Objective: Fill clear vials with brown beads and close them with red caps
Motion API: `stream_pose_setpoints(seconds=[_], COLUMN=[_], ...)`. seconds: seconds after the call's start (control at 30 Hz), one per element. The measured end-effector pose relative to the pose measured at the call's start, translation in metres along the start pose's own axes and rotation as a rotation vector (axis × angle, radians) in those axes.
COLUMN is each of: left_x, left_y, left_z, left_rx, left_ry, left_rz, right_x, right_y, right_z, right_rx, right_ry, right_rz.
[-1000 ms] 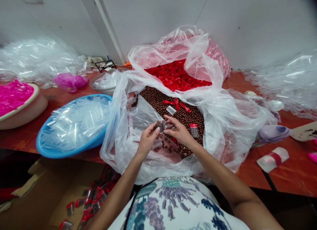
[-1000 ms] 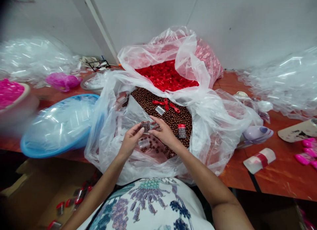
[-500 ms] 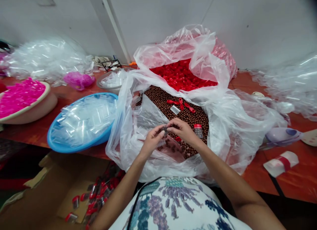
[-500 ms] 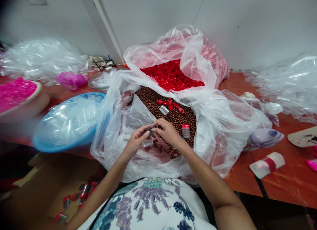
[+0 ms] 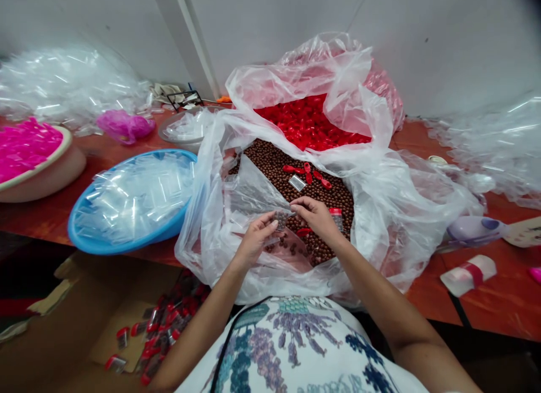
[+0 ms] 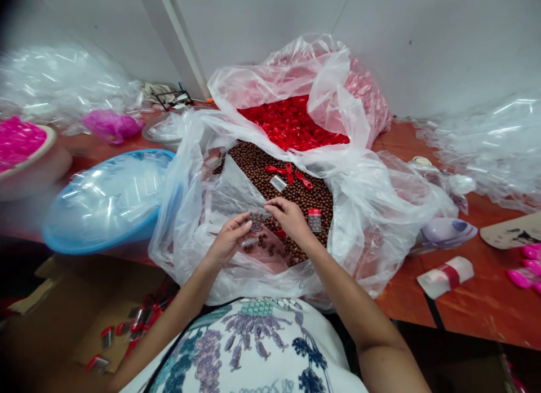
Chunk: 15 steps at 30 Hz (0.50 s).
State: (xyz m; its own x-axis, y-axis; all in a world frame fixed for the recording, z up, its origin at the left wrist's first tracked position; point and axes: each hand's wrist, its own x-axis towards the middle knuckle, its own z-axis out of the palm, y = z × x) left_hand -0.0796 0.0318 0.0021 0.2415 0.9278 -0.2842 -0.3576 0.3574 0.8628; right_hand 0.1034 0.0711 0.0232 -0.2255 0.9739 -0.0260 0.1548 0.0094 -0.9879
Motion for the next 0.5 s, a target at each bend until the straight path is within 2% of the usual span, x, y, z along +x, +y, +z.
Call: stream_pose_setpoints(seconds=[0.07,0.13,0.23,0.4,0.5], left_x=[-0.002,-0.003,-0.005,-0.003,-0.002], left_y=[0.001,0.002,0.003,0.004,0.004], left_z=[-0.001,-0.002,-0.003,0.002,0.005], left_rx=[-0.023,-0.038,-0.05,-0.049,-0.031], left_ry=[0.005,0.022,0.053,0.086,0.107], left_rz=[-0.027,-0.037,-0.034,-0.007,0.018], right_x=[0.001,0.004,0.015,0.055,0.077], right_y=[0.002,0.004,0.007,0.016,0.023], right_z=[-0.005,-0.011,-0.02,-0.025,-0.02], right_rx=[-0.071,-0.173,-0.407,-0.779,-0.862], right_ry=[0.006,-0.044,-0.091,0.214,0.185], right_rz=[-0.016,-0.061,-0.156,-0.259,-0.255])
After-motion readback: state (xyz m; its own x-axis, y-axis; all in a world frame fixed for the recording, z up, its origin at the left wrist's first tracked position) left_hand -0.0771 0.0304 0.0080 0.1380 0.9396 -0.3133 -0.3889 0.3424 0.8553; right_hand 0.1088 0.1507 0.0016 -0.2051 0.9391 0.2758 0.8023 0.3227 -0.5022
